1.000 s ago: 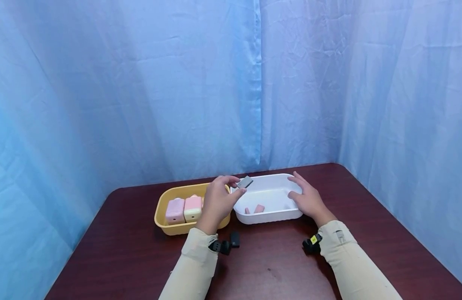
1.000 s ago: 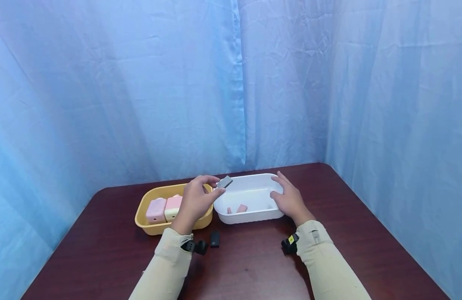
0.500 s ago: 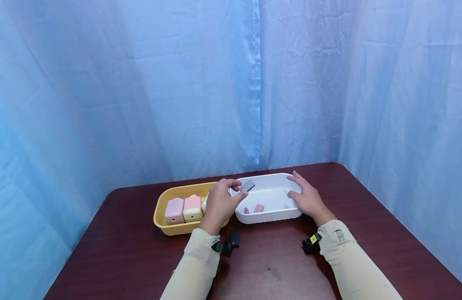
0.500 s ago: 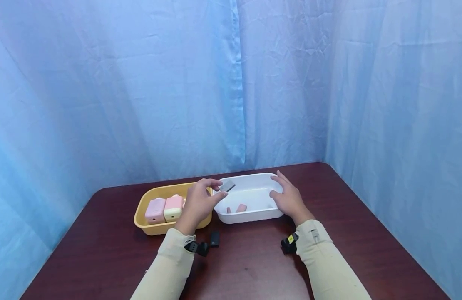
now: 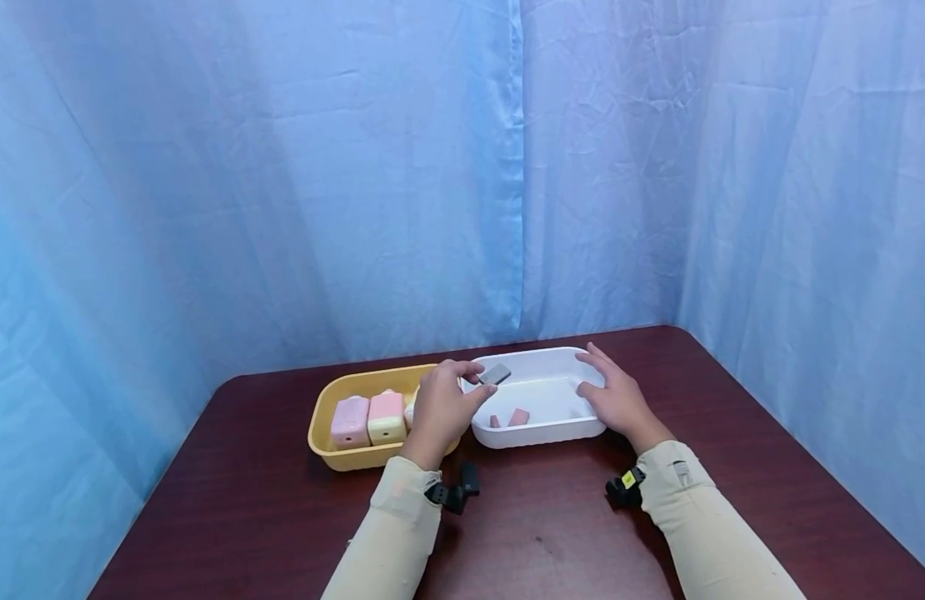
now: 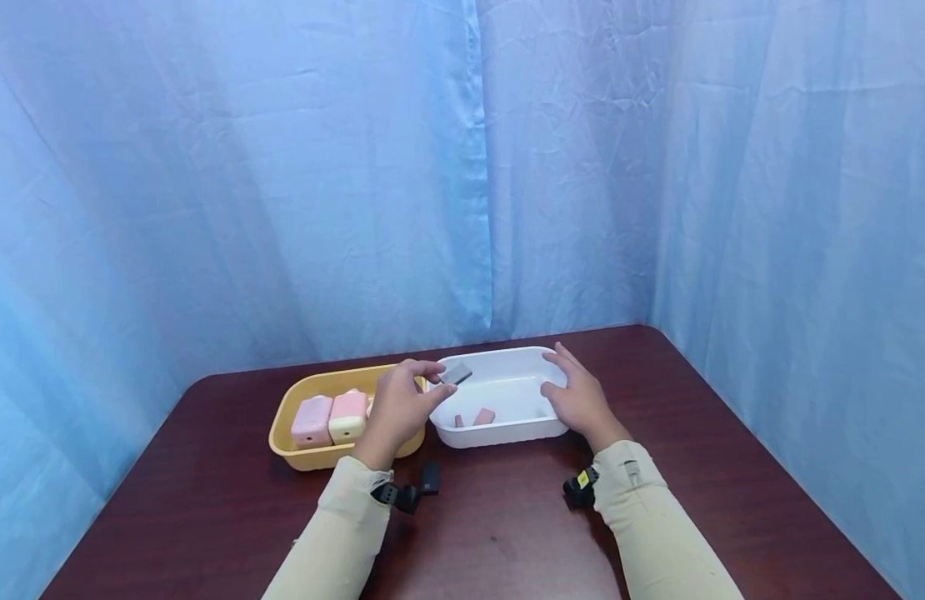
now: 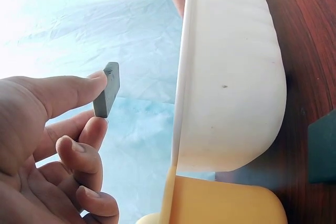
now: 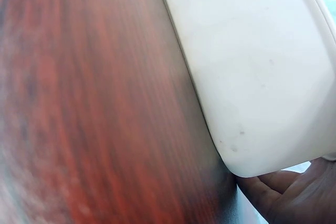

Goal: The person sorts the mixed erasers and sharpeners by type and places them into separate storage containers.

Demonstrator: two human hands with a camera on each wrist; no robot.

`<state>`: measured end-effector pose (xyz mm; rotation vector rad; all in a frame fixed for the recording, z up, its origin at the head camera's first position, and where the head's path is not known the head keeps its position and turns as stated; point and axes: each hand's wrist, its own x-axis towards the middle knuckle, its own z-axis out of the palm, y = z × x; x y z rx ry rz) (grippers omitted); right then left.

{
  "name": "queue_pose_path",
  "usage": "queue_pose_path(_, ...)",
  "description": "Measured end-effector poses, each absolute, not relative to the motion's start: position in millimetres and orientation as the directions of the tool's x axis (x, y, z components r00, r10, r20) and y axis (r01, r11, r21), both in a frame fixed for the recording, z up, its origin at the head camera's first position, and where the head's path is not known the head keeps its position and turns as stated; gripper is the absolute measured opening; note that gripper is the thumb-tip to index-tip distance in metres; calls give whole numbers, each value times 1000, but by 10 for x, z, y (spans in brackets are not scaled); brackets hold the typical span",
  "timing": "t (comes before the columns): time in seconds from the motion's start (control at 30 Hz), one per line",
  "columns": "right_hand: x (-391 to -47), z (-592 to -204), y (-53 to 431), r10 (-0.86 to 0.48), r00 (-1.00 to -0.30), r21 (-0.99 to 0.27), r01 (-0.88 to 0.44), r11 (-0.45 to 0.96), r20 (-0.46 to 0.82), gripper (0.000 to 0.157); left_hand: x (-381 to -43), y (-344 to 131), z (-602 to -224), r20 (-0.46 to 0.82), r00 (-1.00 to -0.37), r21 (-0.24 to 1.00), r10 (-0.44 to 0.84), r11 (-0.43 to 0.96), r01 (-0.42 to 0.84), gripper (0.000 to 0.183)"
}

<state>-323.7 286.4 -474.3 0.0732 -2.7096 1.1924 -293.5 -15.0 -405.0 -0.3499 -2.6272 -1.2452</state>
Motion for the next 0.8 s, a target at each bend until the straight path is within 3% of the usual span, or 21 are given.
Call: queue_pose_path(0.8,-3239,-4749,2848,36,-983,-723,-109,682,181,60,-2975,-133,-4138,271,-951,736,147,605,303,36)
